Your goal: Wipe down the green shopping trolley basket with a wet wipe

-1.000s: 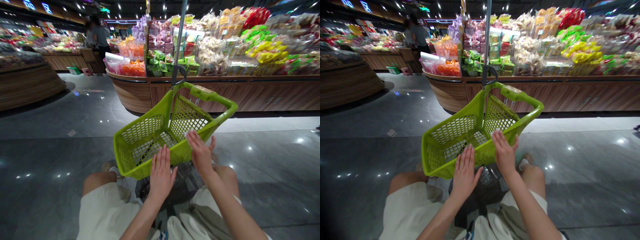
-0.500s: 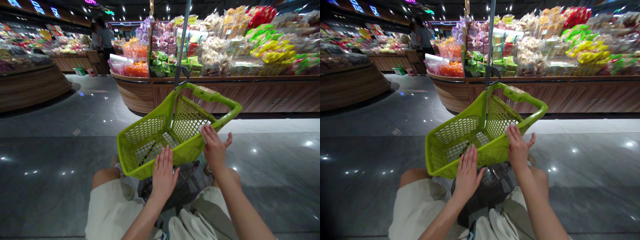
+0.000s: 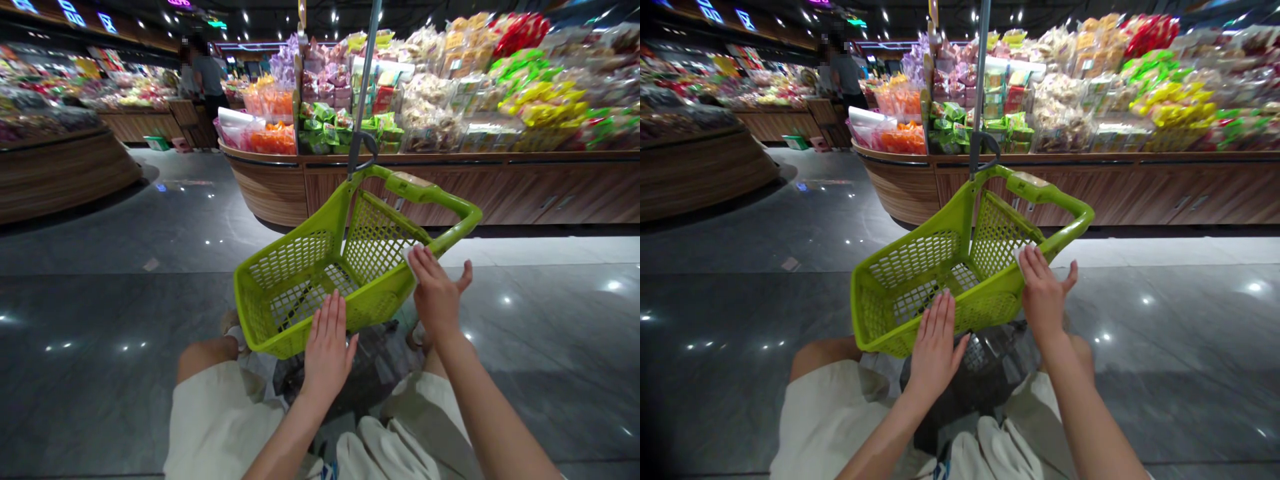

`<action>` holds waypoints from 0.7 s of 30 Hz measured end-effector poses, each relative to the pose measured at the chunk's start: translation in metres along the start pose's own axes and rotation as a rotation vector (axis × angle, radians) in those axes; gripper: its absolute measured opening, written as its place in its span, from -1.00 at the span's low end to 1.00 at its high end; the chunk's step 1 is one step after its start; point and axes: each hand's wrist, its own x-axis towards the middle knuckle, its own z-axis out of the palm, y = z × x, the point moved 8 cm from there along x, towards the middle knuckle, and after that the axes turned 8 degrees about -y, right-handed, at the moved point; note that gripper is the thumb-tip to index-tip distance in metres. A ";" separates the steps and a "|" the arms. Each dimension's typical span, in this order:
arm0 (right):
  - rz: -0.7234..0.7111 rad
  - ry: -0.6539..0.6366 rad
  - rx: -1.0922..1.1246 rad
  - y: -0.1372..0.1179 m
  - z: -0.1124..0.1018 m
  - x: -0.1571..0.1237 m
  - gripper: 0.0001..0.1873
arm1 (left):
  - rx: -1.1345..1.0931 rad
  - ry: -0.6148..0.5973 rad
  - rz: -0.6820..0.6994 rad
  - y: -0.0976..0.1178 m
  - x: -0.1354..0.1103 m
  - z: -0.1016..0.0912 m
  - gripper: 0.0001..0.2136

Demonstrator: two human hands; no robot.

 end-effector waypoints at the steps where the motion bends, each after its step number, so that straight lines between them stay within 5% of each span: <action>1: -0.011 -0.022 0.014 -0.014 0.003 -0.005 -0.32 | -0.006 0.002 -0.004 0.001 0.000 0.000 -0.30; 6: -0.313 -0.205 0.149 -0.113 0.026 -0.044 -0.33 | -0.030 -0.003 -0.004 0.001 0.000 0.000 -0.24; 9: -0.362 -0.220 0.137 -0.096 0.024 -0.040 -0.33 | -0.022 -0.009 -0.005 0.000 -0.001 0.000 -0.25; 13: -0.109 -0.030 -0.007 -0.008 0.003 -0.004 -0.32 | -0.016 -0.007 0.001 0.001 -0.001 0.000 -0.26; 15: -0.016 0.017 -0.034 0.008 -0.002 0.002 -0.30 | -0.021 -0.006 0.001 0.003 0.000 0.001 -0.26; 17: -0.018 -0.025 -0.003 -0.010 0.003 -0.004 -0.28 | -0.027 -0.001 -0.011 0.003 0.000 0.001 -0.26; 21: -0.249 -0.184 0.123 -0.092 0.022 -0.038 -0.27 | -0.035 0.002 -0.018 0.004 0.000 0.002 -0.25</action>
